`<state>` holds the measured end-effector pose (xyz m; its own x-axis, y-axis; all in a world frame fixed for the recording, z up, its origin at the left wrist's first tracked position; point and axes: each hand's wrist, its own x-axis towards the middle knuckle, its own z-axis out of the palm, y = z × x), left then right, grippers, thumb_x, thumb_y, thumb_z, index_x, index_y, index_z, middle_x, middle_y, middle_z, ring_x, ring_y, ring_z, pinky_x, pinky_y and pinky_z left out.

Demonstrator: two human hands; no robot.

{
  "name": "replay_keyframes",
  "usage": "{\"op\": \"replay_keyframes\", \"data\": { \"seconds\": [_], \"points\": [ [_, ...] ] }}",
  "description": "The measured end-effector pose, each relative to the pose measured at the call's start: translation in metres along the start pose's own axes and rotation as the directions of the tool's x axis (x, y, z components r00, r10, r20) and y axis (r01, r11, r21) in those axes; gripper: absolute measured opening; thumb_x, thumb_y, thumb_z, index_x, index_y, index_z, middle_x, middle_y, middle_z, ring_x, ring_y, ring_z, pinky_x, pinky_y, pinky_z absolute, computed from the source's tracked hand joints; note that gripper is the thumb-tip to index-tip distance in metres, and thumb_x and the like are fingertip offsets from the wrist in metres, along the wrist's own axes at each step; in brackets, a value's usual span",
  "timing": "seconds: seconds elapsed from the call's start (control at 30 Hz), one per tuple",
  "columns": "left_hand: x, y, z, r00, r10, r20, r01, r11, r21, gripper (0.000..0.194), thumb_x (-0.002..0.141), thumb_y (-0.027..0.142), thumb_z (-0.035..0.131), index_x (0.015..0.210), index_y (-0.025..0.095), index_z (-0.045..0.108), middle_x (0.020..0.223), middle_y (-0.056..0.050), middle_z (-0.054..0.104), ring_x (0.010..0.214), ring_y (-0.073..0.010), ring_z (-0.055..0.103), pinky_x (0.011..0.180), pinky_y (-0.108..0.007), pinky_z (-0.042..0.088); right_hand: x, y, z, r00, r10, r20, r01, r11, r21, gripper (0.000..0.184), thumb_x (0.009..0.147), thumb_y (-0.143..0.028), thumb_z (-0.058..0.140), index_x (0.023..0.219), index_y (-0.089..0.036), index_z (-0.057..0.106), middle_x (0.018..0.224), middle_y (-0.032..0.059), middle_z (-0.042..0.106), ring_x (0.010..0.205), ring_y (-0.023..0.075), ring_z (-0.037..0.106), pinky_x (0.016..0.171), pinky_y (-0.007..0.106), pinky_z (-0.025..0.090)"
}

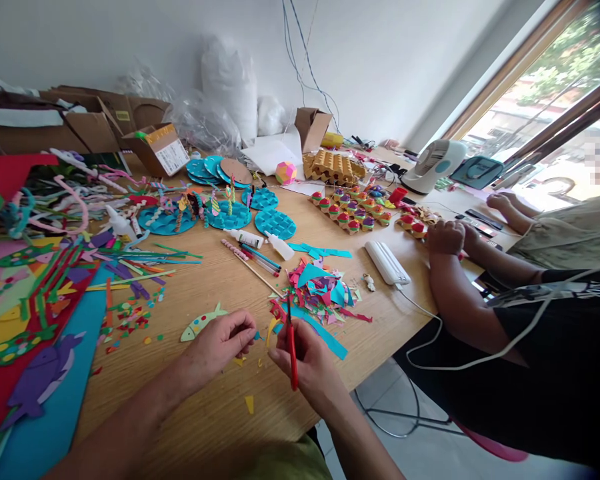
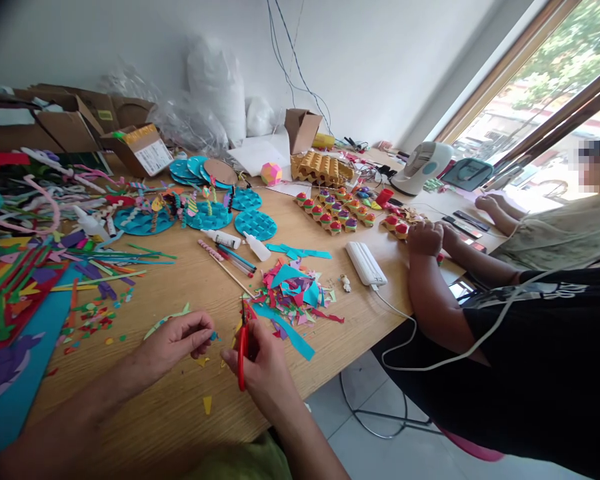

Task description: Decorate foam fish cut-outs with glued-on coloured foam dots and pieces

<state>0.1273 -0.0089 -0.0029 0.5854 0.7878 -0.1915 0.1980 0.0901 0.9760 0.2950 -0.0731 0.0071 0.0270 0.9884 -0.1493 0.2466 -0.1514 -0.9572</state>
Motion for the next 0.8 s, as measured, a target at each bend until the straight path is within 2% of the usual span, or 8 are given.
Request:
{"op": "replay_keyframes", "data": {
  "seconds": [0.1, 0.23, 0.3, 0.43, 0.53, 0.8],
  "points": [
    [-0.002, 0.006, 0.001, 0.999, 0.032, 0.01, -0.033, 0.992, 0.123, 0.016, 0.077, 0.032, 0.047, 0.067, 0.019, 0.049, 0.056, 0.004, 0.048, 0.052, -0.0114, 0.045, 0.049, -0.022, 0.035, 0.007, -0.006, 0.002, 0.998, -0.02, -0.064, 0.017, 0.999, -0.037, 0.021, 0.069, -0.03, 0.062, 0.081, -0.017, 0.051, 0.064, -0.0045, 0.044, 0.055, 0.009, 0.039, 0.049, 0.021, 0.032],
    [-0.002, 0.015, 0.003, 0.998, 0.059, 0.009, -0.059, 0.947, 0.315, 0.016, 0.075, 0.027, 0.046, 0.061, 0.019, 0.048, 0.056, 0.004, 0.047, 0.054, -0.0118, 0.044, 0.049, -0.021, 0.032, 0.013, -0.013, 0.006, 0.998, -0.066, 0.013, 0.067, 0.994, -0.087, 0.012, 0.069, -0.023, 0.058, 0.073, -0.017, 0.049, 0.062, -0.0043, 0.045, 0.055, 0.0086, 0.039, 0.049, 0.02, 0.031],
    [-0.002, 0.016, 0.004, 0.998, 0.064, 0.014, -0.065, 0.933, 0.353, 0.017, 0.076, 0.028, 0.046, 0.061, 0.019, 0.048, 0.057, 0.004, 0.048, 0.055, -0.012, 0.045, 0.05, -0.021, 0.032, 0.014, -0.013, 0.007, 0.996, -0.082, 0.025, 0.084, 0.994, -0.076, 0.009, 0.069, -0.02, 0.055, 0.07, -0.018, 0.046, 0.064, -0.0038, 0.047, 0.056, 0.0086, 0.04, 0.05, 0.02, 0.032],
    [-0.003, 0.011, 0.006, 0.998, 0.053, 0.034, -0.06, 0.963, 0.262, 0.023, 0.082, 0.033, 0.038, 0.066, 0.019, 0.048, 0.059, 0.004, 0.047, 0.056, -0.0115, 0.046, 0.052, -0.021, 0.036, 0.016, -0.01, 0.009, 0.998, -0.066, -0.021, 0.066, 0.998, 0.017, 0.012, 0.069, -0.023, 0.055, 0.07, -0.019, 0.044, 0.064, -0.0036, 0.049, 0.055, 0.0088, 0.041, 0.049, 0.02, 0.033],
    [-0.003, 0.005, 0.009, 0.998, 0.058, 0.022, -0.062, 0.976, 0.209, 0.02, 0.081, 0.032, 0.041, 0.071, 0.018, 0.051, 0.063, 0.003, 0.047, 0.056, -0.011, 0.046, 0.052, -0.021, 0.036, 0.017, -0.007, 0.011, 0.997, -0.057, -0.058, 0.062, 0.995, 0.085, 0.017, 0.068, -0.026, 0.058, 0.07, -0.019, 0.043, 0.063, -0.0038, 0.049, 0.054, 0.0091, 0.041, 0.049, 0.021, 0.034],
    [0.003, -0.005, 0.012, 0.997, 0.077, -0.008, -0.076, 0.99, 0.122, 0.017, 0.078, 0.031, 0.044, 0.068, 0.018, 0.049, 0.059, 0.005, 0.043, 0.054, -0.0108, 0.043, 0.05, -0.021, 0.034, 0.017, -0.007, 0.012, 0.996, -0.069, -0.048, 0.07, 0.997, 0.018, 0.013, 0.068, -0.023, 0.056, 0.071, -0.019, 0.044, 0.065, -0.0033, 0.049, 0.054, 0.009, 0.041, 0.049, 0.021, 0.033]
  ]
}}
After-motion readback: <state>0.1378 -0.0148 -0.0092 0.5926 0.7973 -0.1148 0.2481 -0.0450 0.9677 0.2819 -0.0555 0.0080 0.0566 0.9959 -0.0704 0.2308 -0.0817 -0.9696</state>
